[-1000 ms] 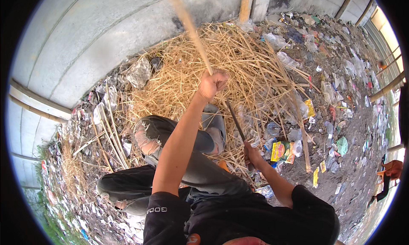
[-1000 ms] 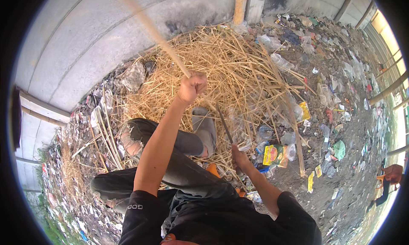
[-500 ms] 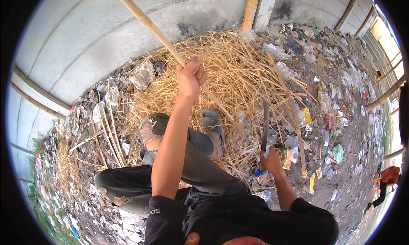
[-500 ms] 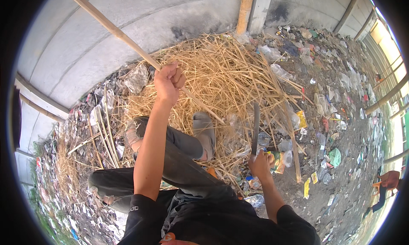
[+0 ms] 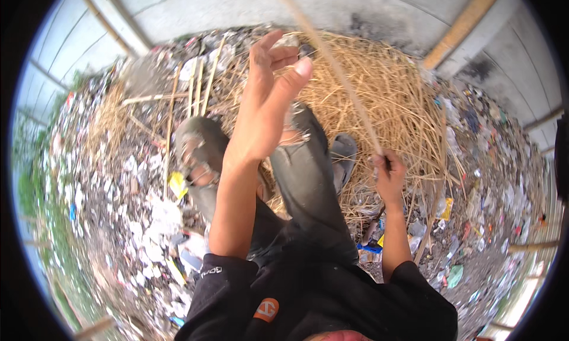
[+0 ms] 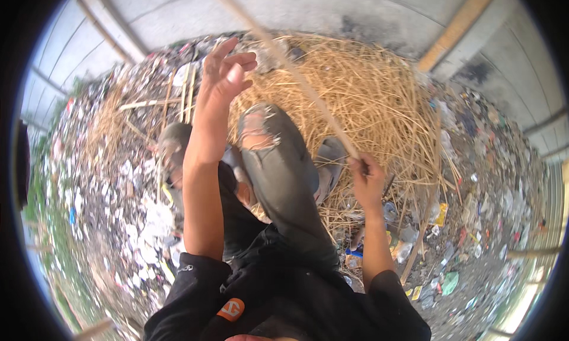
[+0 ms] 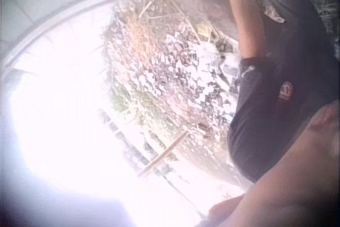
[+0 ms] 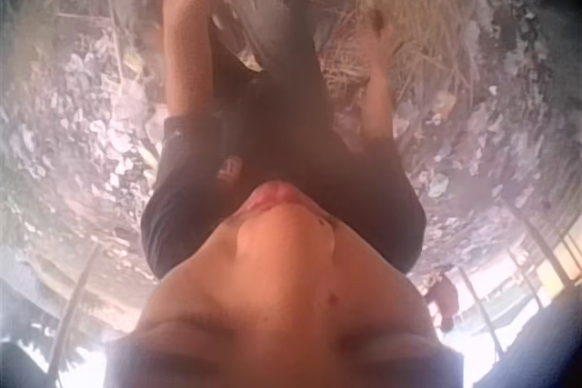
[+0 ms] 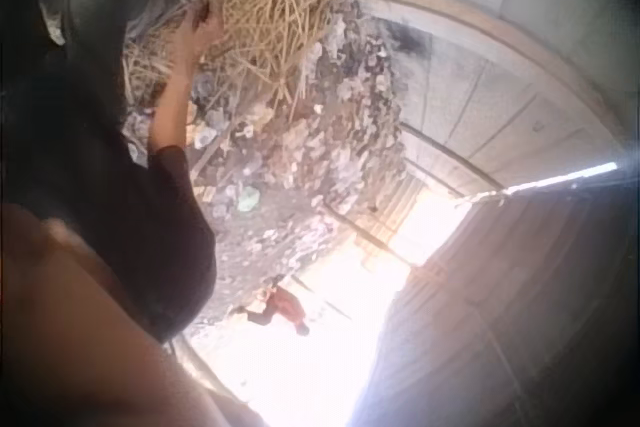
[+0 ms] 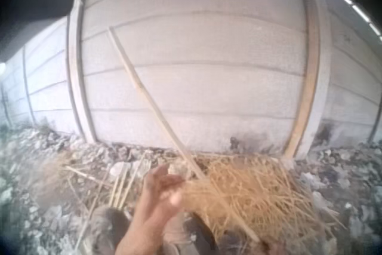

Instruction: The person sits on the ground and uses a blue utility knife to peel the outer layer off a long, thin wooden stick. They hold the stick with their left hand and scrape along its length with the knife in their right hand, creating a pile of straw-like shavings.

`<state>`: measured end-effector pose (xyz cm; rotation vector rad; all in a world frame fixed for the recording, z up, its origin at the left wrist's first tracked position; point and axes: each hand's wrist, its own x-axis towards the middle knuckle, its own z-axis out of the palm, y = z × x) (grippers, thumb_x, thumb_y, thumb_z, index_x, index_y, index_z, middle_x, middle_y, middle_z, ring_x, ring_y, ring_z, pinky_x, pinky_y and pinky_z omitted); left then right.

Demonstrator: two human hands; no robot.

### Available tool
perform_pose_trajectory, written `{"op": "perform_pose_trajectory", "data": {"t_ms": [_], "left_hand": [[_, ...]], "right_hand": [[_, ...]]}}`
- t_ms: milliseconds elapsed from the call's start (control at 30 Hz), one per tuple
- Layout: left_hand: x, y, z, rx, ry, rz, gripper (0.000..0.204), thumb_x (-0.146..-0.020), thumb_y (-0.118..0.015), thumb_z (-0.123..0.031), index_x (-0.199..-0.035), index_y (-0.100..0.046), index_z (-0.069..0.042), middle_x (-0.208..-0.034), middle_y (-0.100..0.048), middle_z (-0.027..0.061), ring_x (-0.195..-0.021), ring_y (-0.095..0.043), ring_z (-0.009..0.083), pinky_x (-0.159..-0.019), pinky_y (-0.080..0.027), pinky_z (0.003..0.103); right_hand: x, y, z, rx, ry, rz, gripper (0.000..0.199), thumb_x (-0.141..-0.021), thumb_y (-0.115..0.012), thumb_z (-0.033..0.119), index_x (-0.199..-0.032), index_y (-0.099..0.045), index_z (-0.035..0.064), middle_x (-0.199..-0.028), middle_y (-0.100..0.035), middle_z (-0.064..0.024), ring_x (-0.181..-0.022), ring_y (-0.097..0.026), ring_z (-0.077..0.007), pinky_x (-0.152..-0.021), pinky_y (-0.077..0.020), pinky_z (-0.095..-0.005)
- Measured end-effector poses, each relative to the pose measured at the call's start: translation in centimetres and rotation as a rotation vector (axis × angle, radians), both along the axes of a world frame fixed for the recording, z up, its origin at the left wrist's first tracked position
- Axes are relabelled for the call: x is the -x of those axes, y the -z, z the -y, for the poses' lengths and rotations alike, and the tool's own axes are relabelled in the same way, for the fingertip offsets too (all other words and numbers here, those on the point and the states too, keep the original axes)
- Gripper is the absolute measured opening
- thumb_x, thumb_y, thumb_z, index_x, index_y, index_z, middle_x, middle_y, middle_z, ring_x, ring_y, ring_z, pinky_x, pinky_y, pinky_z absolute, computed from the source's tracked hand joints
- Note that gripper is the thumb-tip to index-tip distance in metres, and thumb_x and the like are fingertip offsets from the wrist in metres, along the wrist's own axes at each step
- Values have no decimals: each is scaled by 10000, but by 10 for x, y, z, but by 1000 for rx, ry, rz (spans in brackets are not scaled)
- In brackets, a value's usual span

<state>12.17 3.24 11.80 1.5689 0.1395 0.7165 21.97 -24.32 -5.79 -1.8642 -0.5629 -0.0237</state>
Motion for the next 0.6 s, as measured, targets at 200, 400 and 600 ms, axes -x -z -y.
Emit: {"op": "perform_pose_trajectory", "data": {"t_ms": [200,400,600], "left_hand": [[186,98,-75,13,-644,87,331,-959,-594,-155,-1236,-588,26,-1128,-655,115,-1084,-621,179,-914,-504,336],[419,311,-100,-110,-1168,-988,462,-907,-675,-310,-1197,-620,44,-1056,-677,211,-970,-665,308,-886,-509,402],[538,454,-22,50,-1417,-1497,859,-836,-699,-541,-1348,-480,114,-1304,-518,335,-1269,-476,452,-1077,-397,464]], "right_hand": [[-5,-2,2,-369,165,-139,226,-1020,-608,232,-997,-659,14,-678,-424,66,-572,-337,-26,-505,-258,-212],[-19,-37,-22,-467,288,-189,325,-1046,-541,310,-1055,-646,3,-680,-414,34,-539,-328,-44,-489,-246,-230],[-27,-48,-52,-532,183,-221,355,-1042,-541,328,-1113,-620,-11,-685,-436,13,-528,-332,-58,-491,-255,-239]]}}
